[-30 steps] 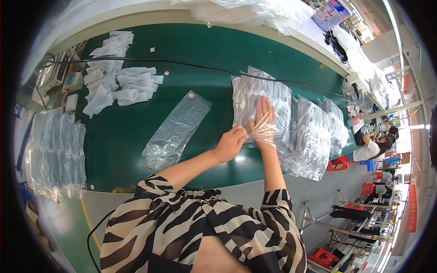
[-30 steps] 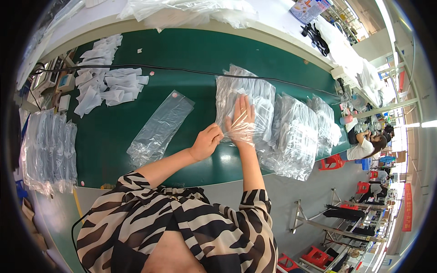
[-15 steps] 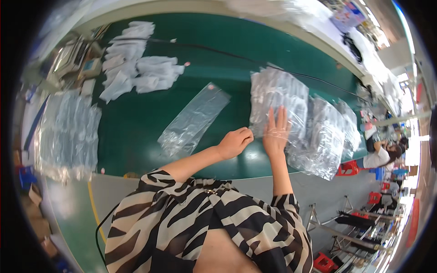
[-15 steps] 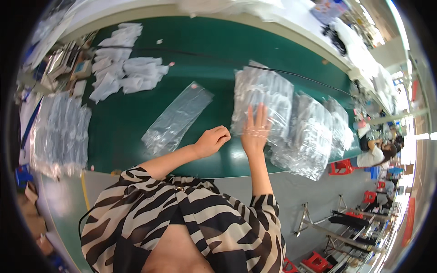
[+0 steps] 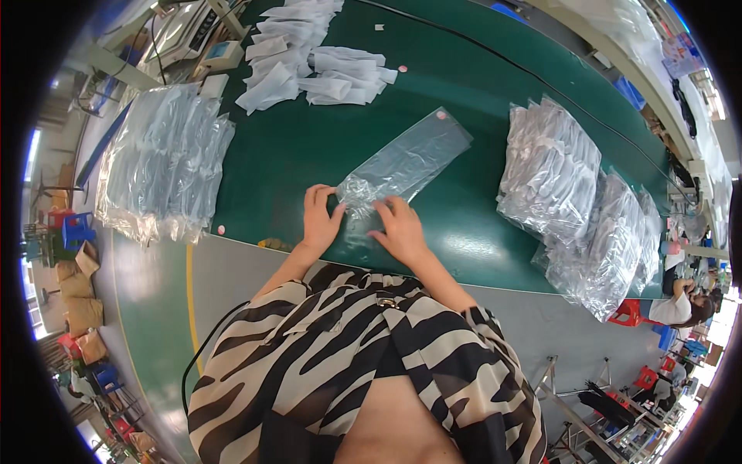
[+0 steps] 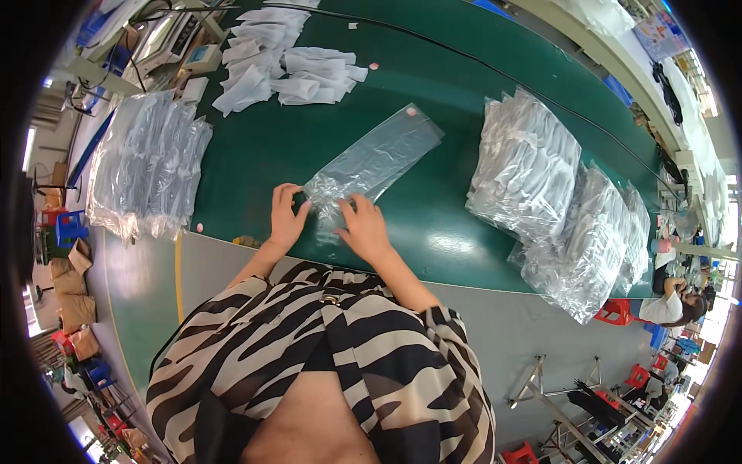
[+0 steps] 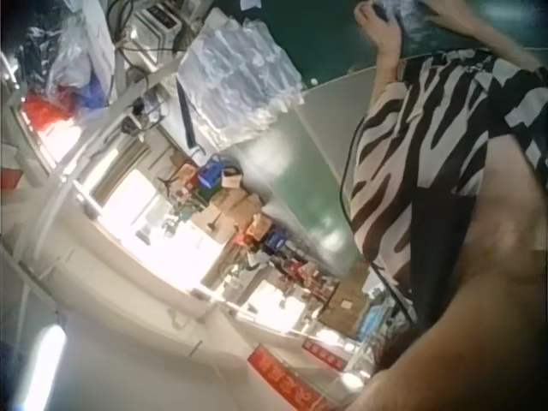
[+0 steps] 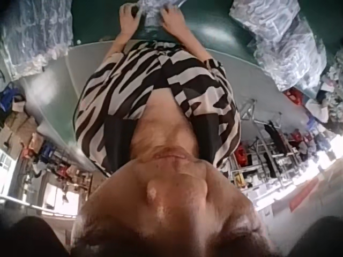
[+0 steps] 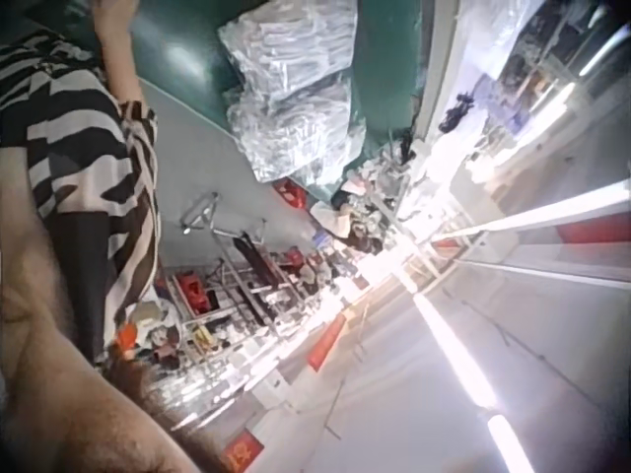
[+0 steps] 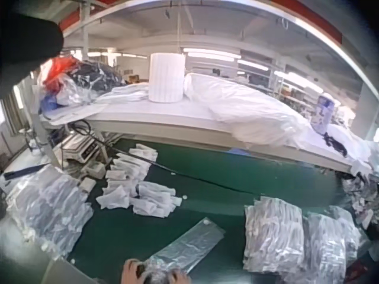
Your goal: Folding white items and placing them into individual plastic bags at a packaging station.
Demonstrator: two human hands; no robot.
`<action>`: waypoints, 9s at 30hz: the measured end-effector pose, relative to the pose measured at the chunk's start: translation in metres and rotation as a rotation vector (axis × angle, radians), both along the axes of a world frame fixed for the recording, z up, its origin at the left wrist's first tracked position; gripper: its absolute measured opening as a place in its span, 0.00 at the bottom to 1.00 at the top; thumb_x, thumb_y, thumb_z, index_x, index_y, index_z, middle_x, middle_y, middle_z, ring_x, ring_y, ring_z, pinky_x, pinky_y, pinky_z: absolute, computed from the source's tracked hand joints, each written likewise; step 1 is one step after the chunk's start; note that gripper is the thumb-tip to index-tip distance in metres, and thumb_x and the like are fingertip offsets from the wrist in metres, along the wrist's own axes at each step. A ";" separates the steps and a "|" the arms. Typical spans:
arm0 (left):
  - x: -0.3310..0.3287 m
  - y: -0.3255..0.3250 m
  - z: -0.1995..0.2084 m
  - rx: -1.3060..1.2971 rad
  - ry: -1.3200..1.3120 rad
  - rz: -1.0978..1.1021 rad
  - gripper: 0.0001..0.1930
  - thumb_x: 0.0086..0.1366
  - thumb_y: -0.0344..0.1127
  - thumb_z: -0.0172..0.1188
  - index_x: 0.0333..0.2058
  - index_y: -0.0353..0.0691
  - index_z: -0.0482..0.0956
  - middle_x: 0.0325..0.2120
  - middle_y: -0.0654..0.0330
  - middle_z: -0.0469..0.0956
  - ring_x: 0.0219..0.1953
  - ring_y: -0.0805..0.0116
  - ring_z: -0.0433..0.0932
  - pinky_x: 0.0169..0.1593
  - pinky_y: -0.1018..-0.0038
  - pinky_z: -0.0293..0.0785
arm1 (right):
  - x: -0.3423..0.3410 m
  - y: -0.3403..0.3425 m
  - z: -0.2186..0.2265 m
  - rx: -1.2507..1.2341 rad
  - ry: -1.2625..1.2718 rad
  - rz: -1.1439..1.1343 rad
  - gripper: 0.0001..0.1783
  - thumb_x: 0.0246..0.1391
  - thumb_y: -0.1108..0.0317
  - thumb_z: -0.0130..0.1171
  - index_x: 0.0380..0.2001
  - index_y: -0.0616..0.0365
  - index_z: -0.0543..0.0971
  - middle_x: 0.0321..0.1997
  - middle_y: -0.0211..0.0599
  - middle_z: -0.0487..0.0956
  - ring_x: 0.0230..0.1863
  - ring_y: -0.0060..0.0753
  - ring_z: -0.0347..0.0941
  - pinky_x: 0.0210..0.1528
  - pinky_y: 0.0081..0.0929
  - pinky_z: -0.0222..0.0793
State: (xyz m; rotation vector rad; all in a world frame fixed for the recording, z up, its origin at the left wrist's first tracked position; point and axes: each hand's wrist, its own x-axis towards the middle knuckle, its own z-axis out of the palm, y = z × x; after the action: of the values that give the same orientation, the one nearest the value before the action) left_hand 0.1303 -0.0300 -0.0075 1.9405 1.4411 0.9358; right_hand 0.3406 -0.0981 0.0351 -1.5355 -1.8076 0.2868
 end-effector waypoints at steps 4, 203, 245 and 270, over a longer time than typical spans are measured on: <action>-0.012 -0.014 0.013 0.025 0.128 -0.267 0.30 0.51 0.32 0.71 0.53 0.41 0.71 0.58 0.51 0.62 0.59 0.50 0.64 0.60 0.60 0.66 | -0.023 0.018 -0.074 -0.064 -0.119 0.050 0.08 0.48 0.72 0.63 0.34 0.59 0.79 0.38 0.42 0.74 0.37 0.47 0.76 0.37 0.40 0.73; -0.119 0.163 -0.046 0.050 0.419 -0.612 0.40 0.42 0.40 0.77 0.55 0.45 0.70 0.58 0.49 0.62 0.64 0.48 0.59 0.69 0.41 0.46 | -0.067 0.321 -0.081 -0.115 -0.137 0.362 0.10 0.49 0.76 0.58 0.38 0.58 0.77 0.37 0.43 0.76 0.38 0.53 0.76 0.38 0.44 0.73; -0.085 0.116 -0.030 -0.048 -0.180 -0.624 0.39 0.50 0.32 0.73 0.58 0.37 0.62 0.59 0.46 0.60 0.62 0.43 0.60 0.64 0.55 0.63 | -0.089 0.102 -0.046 -0.233 -0.021 0.184 0.48 0.36 0.65 0.74 0.64 0.58 0.66 0.51 0.52 0.70 0.52 0.55 0.66 0.53 0.40 0.69; 0.033 0.006 0.094 0.179 -0.241 -0.714 0.11 0.53 0.15 0.50 0.34 0.34 0.75 0.31 0.54 0.69 0.33 0.56 0.73 0.37 0.70 0.70 | -0.010 -0.039 -0.014 -0.460 0.204 -0.643 0.44 0.44 0.55 0.73 0.63 0.59 0.68 0.43 0.46 0.78 0.45 0.49 0.75 0.48 0.39 0.72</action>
State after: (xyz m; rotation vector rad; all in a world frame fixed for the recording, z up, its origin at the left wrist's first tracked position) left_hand 0.1632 -0.0236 0.0865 2.1436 0.4676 0.9196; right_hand 0.3304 -0.1367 0.0210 -2.2196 -1.0505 0.5398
